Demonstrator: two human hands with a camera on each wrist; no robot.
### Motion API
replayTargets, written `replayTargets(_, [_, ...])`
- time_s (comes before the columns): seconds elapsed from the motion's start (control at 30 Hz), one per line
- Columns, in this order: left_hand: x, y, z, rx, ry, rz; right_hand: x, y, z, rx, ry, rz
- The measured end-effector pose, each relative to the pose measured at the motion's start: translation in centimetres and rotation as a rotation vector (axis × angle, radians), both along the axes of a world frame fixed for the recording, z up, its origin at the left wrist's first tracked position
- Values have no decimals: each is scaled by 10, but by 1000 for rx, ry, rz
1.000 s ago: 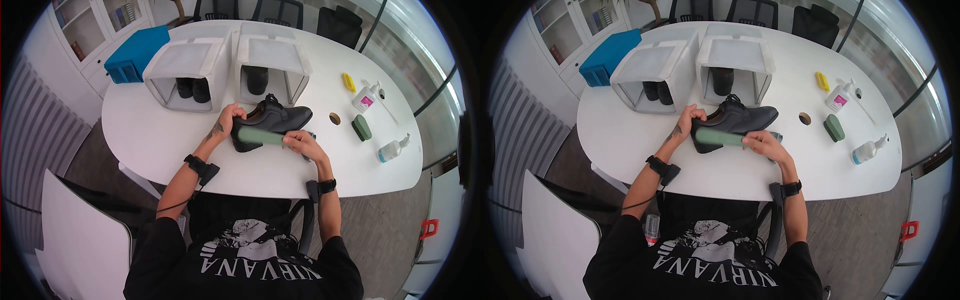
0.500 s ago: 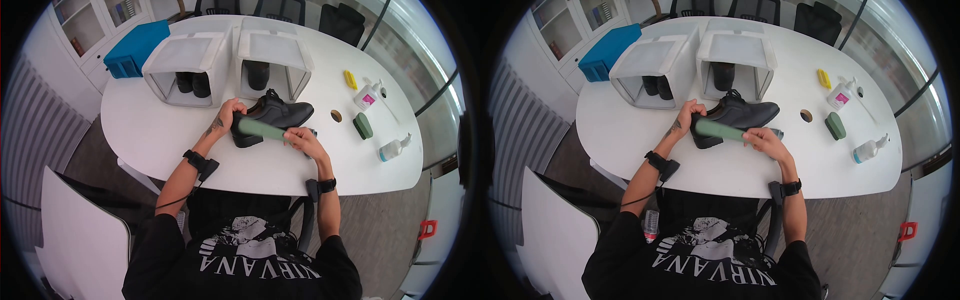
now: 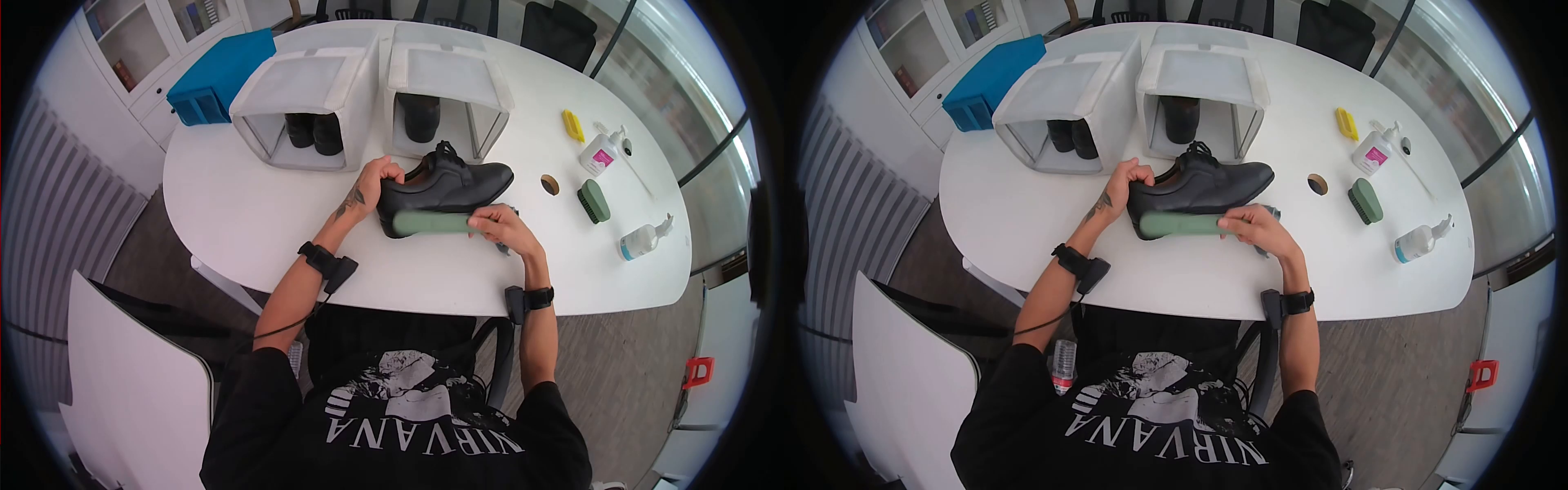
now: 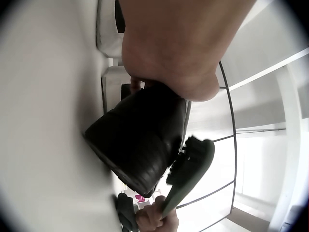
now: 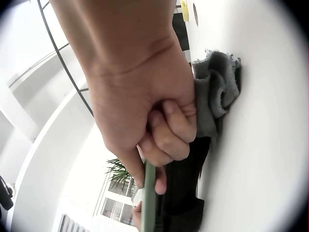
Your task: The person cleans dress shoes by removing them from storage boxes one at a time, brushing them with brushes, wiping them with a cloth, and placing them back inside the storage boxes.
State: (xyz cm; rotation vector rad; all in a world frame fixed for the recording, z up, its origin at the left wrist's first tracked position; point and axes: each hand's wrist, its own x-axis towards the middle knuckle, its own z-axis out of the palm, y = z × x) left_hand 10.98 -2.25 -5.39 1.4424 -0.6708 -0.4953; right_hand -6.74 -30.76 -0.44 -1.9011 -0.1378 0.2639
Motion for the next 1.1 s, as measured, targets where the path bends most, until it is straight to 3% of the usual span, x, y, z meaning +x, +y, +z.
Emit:
replayTargets(0.07, [-3,-4,-1,-28,-77,91,0,-1,0,62,-16,-97])
replayTargets(0.13, [1,-2,-1,-18,-71,62,1,-5,2,162,-63,-248])
replayTargets(0.27, [0,-4,-3,-36,-33,60,-4,-20,1,102,89,-107])
replayTargets(0.37, [0,-2,-3,-9,-134,79,-5,-26,1,94,40,-139])
replayTargets(0.5, [3,0,-1,32,-111,53,0,-28,-2,161,-60,-445])
replayTargets(0.57, [1,-2,-4,8,-39,121,-5,-35,3,167,-9,-345])
replayTargets(0.63, [3,-3,-6,-4,-64,130,-8,-41,6,91,81,-100])
replayTargets(0.7, [5,-3,-9,-15,-85,133,-8,-37,4,106,29,-183])
replayTargets(0.77, [6,0,-9,50,-97,139,-4,-37,5,199,-73,-465])
replayTargets(0.83, [7,0,-9,44,-92,118,-9,-46,4,144,-68,-436])
replayTargets(0.9, [9,1,-9,43,-88,104,-13,-52,5,113,65,-199])
replayTargets(0.97, [5,-1,-9,14,-106,138,-10,-48,5,109,50,-223])
replayTargets(1.03, [7,1,-9,48,-127,134,-4,-42,3,212,-95,-529])
replayTargets(1.1, [8,-1,-10,75,-156,133,-8,-42,4,165,-87,-525])
